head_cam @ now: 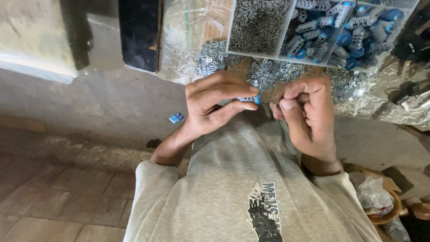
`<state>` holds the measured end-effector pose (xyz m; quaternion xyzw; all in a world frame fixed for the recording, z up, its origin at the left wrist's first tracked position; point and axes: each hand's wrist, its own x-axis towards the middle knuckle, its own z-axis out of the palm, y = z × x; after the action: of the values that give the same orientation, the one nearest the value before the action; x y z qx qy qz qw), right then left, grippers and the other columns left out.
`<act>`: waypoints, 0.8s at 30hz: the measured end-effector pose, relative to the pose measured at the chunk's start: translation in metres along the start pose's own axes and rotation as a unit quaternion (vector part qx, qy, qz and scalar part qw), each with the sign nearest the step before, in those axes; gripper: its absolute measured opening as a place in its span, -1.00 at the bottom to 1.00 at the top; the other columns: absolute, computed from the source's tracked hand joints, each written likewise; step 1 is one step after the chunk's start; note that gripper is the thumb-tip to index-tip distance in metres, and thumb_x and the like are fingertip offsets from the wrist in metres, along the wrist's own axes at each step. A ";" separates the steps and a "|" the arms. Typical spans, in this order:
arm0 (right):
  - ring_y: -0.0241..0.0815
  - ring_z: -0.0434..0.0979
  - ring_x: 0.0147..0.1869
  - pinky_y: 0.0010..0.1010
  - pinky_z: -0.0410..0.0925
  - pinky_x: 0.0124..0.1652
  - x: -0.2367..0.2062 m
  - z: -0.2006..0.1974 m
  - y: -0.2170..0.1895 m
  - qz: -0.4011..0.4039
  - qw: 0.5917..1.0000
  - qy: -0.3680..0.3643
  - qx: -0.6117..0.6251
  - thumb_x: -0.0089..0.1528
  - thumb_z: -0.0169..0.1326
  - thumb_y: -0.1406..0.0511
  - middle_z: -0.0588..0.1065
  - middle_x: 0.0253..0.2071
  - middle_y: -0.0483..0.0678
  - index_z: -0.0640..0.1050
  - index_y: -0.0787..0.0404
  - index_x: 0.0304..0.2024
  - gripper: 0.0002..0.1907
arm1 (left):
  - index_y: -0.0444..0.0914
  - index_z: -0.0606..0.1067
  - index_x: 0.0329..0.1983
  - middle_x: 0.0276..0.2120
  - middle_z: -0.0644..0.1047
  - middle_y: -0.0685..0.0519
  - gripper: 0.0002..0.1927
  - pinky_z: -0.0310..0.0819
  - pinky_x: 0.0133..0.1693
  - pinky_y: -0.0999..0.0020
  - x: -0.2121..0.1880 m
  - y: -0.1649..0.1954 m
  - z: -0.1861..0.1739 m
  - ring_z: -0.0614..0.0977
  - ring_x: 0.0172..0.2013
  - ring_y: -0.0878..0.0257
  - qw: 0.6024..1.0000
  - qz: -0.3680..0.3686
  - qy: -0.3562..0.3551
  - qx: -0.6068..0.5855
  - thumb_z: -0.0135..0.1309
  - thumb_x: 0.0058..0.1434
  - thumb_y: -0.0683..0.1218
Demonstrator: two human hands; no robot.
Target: The person sits at a workbench assembling small blue and gray plastic components, picking parts from a compartment tray and pressing them together by hand one at a time, then setting finished assemblies aside on the bench.
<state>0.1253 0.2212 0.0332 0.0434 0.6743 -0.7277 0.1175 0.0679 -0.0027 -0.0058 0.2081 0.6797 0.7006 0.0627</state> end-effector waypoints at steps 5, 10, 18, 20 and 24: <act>-0.34 0.41 -0.26 -0.53 0.33 -0.22 0.006 -0.005 -0.002 -0.022 0.993 -0.053 -0.104 0.50 -0.11 0.47 0.35 -0.19 -0.01 0.21 0.28 0.06 -0.85 | -0.27 0.61 -0.03 -0.16 0.64 -0.01 -0.71 0.68 -0.21 0.38 0.001 -0.002 0.006 0.71 -0.16 0.23 0.997 0.043 -0.045 0.049 0.38 0.22 -0.12; -0.30 0.45 -0.25 -0.50 0.37 -0.20 0.011 -0.007 0.006 -0.050 0.985 -0.093 -0.134 0.48 -0.10 0.42 0.35 -0.22 -0.02 0.19 0.29 0.00 -0.84 | -0.30 0.59 -0.03 -0.15 0.64 -0.01 -0.69 0.68 -0.22 0.34 0.006 -0.012 0.011 0.71 -0.19 0.23 0.987 0.128 -0.064 0.067 0.39 0.21 -0.12; -0.18 0.60 -0.08 -0.23 0.45 -0.06 0.041 -0.074 0.013 -0.289 0.896 -0.335 -0.049 0.29 0.08 0.25 0.56 -0.03 -0.04 0.51 0.13 0.12 -0.66 | -0.28 0.60 -0.07 -0.22 0.62 0.02 -0.54 0.66 -0.27 0.32 0.008 -0.012 0.000 0.71 -0.22 0.20 0.980 0.182 -0.071 0.022 0.47 0.08 0.04; -0.17 0.59 -0.08 -0.23 0.44 -0.07 0.039 -0.090 0.016 -0.297 0.897 -0.326 0.003 0.30 0.07 0.27 0.55 -0.03 -0.03 0.51 0.14 0.12 -0.67 | -0.28 0.59 -0.07 -0.22 0.62 0.01 -0.51 0.65 -0.26 0.33 0.008 -0.013 -0.003 0.70 -0.23 0.20 0.983 0.169 -0.067 0.018 0.48 0.06 0.07; -0.14 0.56 -0.07 -0.23 0.42 -0.08 0.015 -0.115 0.021 -0.290 0.952 -0.075 -0.059 0.33 0.07 0.29 0.53 -0.02 0.00 0.51 0.18 0.11 -0.70 | -0.27 0.62 -0.09 -0.25 0.63 0.01 -0.57 0.62 -0.30 0.37 0.009 -0.016 -0.001 0.70 -0.27 0.24 0.989 0.138 -0.032 0.038 0.49 0.07 0.02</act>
<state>0.1051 0.3324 -0.0004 -0.2163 0.6891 -0.6901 -0.0462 0.0564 0.0002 -0.0193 0.3238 0.6682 0.6695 -0.0208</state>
